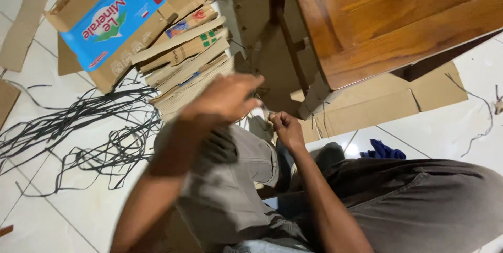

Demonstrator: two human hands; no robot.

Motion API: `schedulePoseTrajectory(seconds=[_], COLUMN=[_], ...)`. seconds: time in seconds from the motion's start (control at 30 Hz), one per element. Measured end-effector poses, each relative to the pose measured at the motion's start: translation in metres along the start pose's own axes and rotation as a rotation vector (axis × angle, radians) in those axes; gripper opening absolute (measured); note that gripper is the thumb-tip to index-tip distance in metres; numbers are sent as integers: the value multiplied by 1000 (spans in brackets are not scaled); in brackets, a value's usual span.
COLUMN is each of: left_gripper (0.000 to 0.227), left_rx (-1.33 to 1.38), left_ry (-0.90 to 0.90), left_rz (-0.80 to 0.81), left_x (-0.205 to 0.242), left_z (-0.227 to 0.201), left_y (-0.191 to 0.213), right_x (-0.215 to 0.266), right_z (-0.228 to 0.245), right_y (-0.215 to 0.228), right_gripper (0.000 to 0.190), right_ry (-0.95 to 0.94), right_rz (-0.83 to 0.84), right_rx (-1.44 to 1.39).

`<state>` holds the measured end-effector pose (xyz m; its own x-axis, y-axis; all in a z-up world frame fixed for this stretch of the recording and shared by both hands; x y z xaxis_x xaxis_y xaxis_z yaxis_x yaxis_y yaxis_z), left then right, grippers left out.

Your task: Wiping a wooden chair with a cloth and tying plastic straps around the legs

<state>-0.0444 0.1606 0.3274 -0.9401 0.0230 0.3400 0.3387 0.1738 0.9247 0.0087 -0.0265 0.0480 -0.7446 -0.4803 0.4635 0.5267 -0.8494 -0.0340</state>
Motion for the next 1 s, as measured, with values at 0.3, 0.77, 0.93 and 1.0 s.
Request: schedulePoseTrajectory(seconds=[0.3, 0.77, 0.93, 1.0], left_gripper=[44, 33, 28, 27], left_rx=[590, 506, 421, 379], left_ry=[-186, 258, 374, 415], left_rz=[-200, -414, -469, -490], left_x=[34, 20, 46, 55], left_z=[58, 84, 82, 84], left_y=[-19, -375, -394, -398], right_x=[19, 10, 6, 6], right_z=[52, -79, -79, -63], right_y=[-59, -78, -84, -91], right_gripper=[24, 32, 42, 40], right_ry=[27, -240, -228, -170], right_rz=[204, 429, 384, 388], right_rx=[-103, 473, 548, 592])
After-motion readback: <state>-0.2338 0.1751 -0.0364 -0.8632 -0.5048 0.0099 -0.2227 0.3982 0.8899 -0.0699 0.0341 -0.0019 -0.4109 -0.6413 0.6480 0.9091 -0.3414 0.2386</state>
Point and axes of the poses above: each hand's wrist, its own x-axis away from the middle knuckle, its own y-axis out of the back of the hand, z = x × y, the point moved 1 cm from there along -x, towards the middle knuckle, and after that the axes turned 15 degrees about -x, right-handed, at the moved point
